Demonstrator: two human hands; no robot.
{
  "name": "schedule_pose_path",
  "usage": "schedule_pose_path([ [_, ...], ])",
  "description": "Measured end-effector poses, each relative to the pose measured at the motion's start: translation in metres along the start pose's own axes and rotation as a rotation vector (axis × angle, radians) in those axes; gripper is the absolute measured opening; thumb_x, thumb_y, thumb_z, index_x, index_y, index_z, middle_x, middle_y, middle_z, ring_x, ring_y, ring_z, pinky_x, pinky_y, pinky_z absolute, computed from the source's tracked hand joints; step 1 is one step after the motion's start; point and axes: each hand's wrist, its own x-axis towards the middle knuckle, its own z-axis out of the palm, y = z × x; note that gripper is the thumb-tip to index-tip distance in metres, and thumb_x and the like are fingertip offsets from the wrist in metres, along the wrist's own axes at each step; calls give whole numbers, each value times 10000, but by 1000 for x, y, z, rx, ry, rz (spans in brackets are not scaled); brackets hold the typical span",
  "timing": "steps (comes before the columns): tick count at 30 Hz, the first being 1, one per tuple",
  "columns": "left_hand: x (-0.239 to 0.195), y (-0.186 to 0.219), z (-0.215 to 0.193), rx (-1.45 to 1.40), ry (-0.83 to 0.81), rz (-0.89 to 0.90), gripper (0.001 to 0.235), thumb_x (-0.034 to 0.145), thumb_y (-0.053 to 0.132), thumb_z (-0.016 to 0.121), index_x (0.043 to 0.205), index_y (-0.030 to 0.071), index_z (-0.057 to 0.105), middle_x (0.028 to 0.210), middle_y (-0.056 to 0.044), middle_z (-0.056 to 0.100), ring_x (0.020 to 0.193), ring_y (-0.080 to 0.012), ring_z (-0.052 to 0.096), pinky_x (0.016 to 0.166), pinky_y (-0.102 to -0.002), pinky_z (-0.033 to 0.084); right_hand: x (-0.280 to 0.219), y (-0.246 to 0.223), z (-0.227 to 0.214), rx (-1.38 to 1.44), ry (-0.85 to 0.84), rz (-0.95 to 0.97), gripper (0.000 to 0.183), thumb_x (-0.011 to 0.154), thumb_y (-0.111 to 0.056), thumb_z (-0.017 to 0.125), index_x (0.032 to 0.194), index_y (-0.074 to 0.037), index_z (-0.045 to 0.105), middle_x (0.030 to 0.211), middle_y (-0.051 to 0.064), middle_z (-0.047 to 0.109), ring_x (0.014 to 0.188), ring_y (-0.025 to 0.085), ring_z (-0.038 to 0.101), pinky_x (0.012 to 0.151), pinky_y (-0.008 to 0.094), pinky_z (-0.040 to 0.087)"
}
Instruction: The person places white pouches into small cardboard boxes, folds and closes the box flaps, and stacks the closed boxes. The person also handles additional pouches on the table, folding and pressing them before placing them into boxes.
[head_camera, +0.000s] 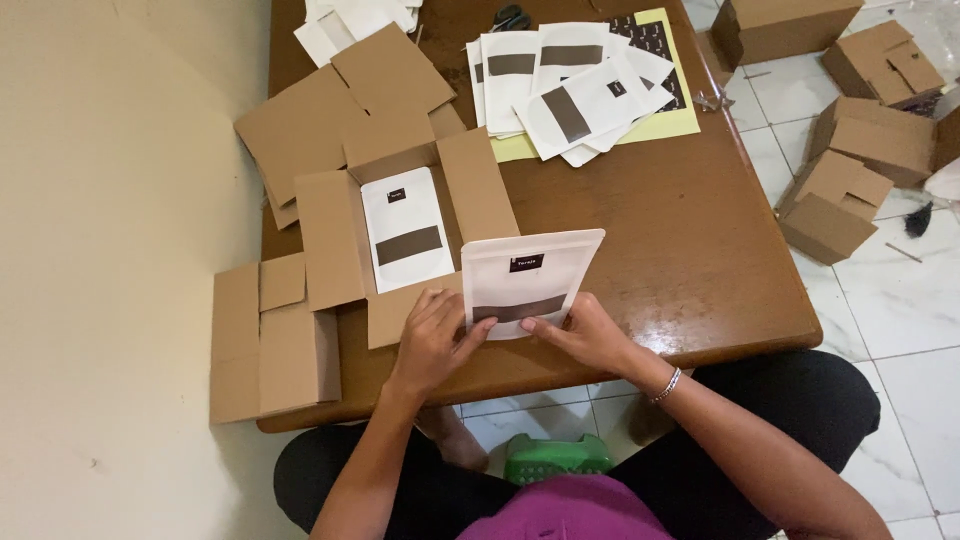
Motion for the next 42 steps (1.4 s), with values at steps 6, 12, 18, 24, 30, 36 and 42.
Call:
schedule_pose_path([
  [6, -2, -3, 4, -17, -12, -28, 218, 967, 244, 732, 854, 84, 638, 723, -65, 643, 694, -257, 669, 709, -388, 509, 0, -14, -2, 4, -16, -8, 192, 929, -116, 739, 1036, 41, 766, 926, 207, 775, 842, 271, 728, 761, 454, 585],
  [12, 8, 7, -3, -51, -17, -41, 218, 952, 190, 742, 841, 52, 615, 695, -102, 625, 680, -303, 673, 706, -418, 520, -2, -4, -4, -21, -36, -31, 176, 935, -119, 729, 1016, 32, 768, 897, 205, 770, 852, 239, 708, 747, 451, 580],
  [18, 6, 7, -1, -52, 12, -31, 214, 944, 190, 756, 847, 51, 626, 702, -96, 637, 685, -292, 683, 707, -409, 534, -4, -5, -3, 5, -22, -33, 179, 927, -134, 744, 1009, 19, 788, 894, 187, 784, 830, 208, 698, 736, 429, 583],
  [24, 6, 7, -2, -64, -3, -47, 207, 952, 188, 741, 859, 40, 630, 687, -112, 626, 660, -309, 675, 707, -420, 536, 0, -8, -6, -1, -36, -21, 191, 921, -121, 742, 1045, 18, 782, 952, 186, 791, 873, 207, 698, 755, 417, 590],
  [30, 0, 3, 5, -33, 91, -109, 232, 937, 249, 764, 855, 75, 634, 699, -58, 604, 668, -277, 658, 671, -399, 535, 2, -28, -4, 6, -65, -43, 278, 848, -90, 812, 1088, 43, 764, 996, 204, 790, 891, 254, 726, 772, 449, 591],
  [36, 26, 13, -6, -275, 71, -612, 372, 944, 470, 710, 1052, 118, 656, 777, -132, 679, 692, -305, 684, 656, -428, 519, 24, -15, -1, 129, 103, -10, 322, 840, -59, 820, 1121, 38, 695, 964, 157, 740, 865, 241, 701, 794, 428, 627],
  [42, 78, 22, -41, -554, 134, -786, 457, 909, 247, 777, 1225, 15, 542, 725, -125, 731, 620, -173, 712, 631, -300, 608, 50, -14, 8, 314, 331, -48, 208, 1035, -155, 618, 1171, 1, 596, 918, 116, 651, 744, 197, 687, 688, 365, 648],
])
